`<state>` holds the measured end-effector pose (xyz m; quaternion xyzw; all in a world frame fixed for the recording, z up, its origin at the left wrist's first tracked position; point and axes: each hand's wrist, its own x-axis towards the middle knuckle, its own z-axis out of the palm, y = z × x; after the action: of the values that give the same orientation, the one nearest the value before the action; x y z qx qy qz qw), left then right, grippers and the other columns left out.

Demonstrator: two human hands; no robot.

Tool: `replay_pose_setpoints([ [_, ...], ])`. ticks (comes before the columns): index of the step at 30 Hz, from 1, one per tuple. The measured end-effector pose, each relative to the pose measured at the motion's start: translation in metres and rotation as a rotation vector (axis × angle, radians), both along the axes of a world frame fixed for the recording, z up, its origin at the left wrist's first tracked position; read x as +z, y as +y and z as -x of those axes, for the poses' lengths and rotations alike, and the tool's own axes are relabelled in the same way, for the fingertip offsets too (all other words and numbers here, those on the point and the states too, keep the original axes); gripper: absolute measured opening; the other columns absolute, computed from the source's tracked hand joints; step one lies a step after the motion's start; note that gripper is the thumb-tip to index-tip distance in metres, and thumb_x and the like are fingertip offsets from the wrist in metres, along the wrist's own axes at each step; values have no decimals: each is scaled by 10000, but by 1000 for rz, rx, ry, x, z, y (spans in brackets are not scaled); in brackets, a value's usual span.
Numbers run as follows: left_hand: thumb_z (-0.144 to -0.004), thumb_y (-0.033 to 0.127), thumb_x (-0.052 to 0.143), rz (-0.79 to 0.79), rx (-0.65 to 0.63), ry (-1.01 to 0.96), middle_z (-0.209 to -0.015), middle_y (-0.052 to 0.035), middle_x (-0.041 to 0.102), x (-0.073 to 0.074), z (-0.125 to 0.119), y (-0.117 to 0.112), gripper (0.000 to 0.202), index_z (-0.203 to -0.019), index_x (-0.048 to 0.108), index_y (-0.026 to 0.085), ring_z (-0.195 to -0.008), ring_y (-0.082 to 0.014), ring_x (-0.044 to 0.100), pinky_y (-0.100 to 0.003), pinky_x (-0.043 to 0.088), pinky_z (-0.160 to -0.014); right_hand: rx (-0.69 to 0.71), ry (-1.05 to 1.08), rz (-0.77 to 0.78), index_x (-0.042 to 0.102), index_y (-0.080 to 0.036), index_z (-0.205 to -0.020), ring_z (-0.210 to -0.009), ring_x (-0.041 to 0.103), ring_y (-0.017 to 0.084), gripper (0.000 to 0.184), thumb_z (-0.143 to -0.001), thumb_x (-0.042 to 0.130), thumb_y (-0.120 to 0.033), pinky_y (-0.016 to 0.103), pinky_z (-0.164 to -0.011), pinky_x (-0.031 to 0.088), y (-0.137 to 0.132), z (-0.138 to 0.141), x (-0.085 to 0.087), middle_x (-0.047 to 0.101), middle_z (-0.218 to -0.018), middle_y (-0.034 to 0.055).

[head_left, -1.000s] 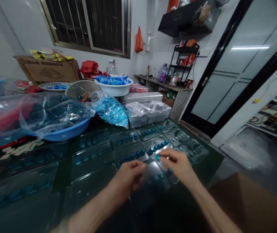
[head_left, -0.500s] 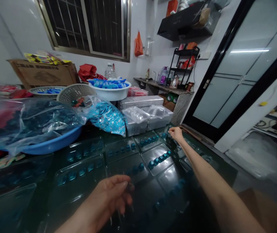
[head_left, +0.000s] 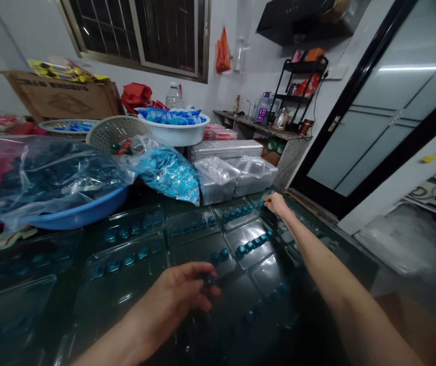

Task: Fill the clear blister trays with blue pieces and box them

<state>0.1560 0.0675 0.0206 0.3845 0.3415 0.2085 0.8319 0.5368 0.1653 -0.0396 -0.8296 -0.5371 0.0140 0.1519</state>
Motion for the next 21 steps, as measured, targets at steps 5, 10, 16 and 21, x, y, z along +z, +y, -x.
replay_pose_setpoints([
  [5,-681,156,615,-69,89,-21,-836,-99,597,-1,1,1,228,-887,543,90,-685,-194,606,-244,461,-512,-56,17,20,539,-120,-991,-851,552,198,255,-767,545,-242,368,-716,445,-12,27,30,567,-956,93],
  [10,-697,265,609,-134,164,-34,-684,-50,576,-6,6,0,226,-838,546,100,-509,-123,560,-185,384,-373,62,75,-145,440,-140,-1154,-884,546,202,393,-790,487,-280,328,-738,425,-62,101,66,565,-991,113],
  [16,-685,323,617,-235,189,36,-554,3,516,3,-1,-16,240,-763,549,107,-425,-55,459,-151,303,-359,587,639,-287,559,-213,-888,-636,544,93,174,-744,548,-311,198,-574,429,-156,221,73,588,-731,-24],
  [21,-717,355,571,-318,165,20,-590,-13,528,13,-2,-34,260,-780,561,102,-449,-61,457,-162,311,-377,509,932,-340,552,-181,-794,-591,523,89,85,-766,518,-253,200,-538,423,-179,244,67,555,-678,-20],
])
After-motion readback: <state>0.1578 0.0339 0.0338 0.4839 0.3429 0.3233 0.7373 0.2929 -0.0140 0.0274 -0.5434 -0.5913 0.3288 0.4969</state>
